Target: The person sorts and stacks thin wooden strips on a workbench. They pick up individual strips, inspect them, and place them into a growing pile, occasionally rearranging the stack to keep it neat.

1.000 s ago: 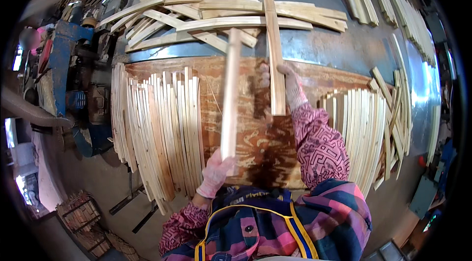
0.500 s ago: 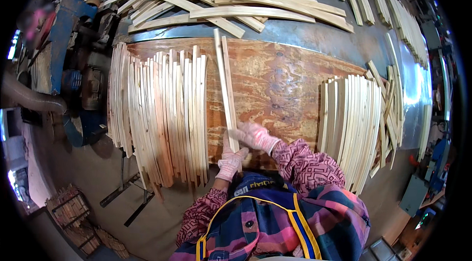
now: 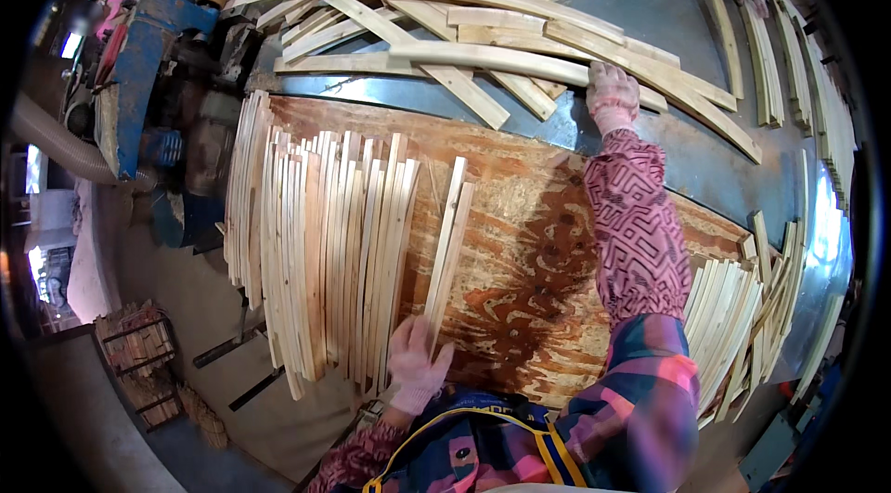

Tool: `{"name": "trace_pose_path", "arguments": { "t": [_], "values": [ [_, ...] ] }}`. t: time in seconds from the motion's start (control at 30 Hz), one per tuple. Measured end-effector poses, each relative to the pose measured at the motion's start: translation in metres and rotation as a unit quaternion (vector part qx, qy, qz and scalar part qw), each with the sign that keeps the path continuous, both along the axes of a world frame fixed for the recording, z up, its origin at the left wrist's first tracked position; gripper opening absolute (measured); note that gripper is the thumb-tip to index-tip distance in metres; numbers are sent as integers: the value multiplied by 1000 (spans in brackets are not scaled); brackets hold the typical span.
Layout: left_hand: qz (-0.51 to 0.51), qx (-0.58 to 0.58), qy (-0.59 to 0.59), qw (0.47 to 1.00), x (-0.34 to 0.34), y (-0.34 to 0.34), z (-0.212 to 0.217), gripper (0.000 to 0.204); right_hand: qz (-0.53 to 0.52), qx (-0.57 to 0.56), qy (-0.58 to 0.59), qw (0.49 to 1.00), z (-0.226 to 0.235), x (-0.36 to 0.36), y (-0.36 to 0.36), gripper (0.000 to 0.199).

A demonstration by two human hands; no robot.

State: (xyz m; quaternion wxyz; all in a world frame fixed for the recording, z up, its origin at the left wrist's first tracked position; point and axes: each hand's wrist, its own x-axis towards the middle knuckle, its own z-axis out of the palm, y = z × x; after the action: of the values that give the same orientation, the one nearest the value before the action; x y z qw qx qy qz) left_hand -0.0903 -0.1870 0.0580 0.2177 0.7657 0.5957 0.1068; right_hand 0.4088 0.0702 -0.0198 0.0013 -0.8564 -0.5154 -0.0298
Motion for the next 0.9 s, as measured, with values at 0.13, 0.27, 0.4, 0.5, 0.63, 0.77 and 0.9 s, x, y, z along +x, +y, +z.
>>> {"name": "trace_pose_path", "arguments": {
  "t": [0.13,0.27,0.4,0.5,0.63,0.77,0.9],
  "values": [
    [-92,-78,-141,983,80,93,0,50,105,-123,257,953,66,-69,15,53],
    [82,-418,-651,628,143,146,-5,56,93,-190,549,808,114,-161,-22,60],
    [228,-460,-670,536,154,164,-10,53,178,88,371,907,31,-151,-3,53],
    [210,-427,-682,556,115,159,-16,42,162,-64,130,976,39,-181,42,46],
    [217,-452,-638,584,93,154,-1,49,104,-122,137,977,34,-178,63,41],
    [254,-380,-561,690,53,133,28,48,33,-117,129,984,59,-161,10,50],
    [264,-325,-500,758,-60,102,14,32,-9,-168,130,977,78,-168,-118,52]
  ]
}}
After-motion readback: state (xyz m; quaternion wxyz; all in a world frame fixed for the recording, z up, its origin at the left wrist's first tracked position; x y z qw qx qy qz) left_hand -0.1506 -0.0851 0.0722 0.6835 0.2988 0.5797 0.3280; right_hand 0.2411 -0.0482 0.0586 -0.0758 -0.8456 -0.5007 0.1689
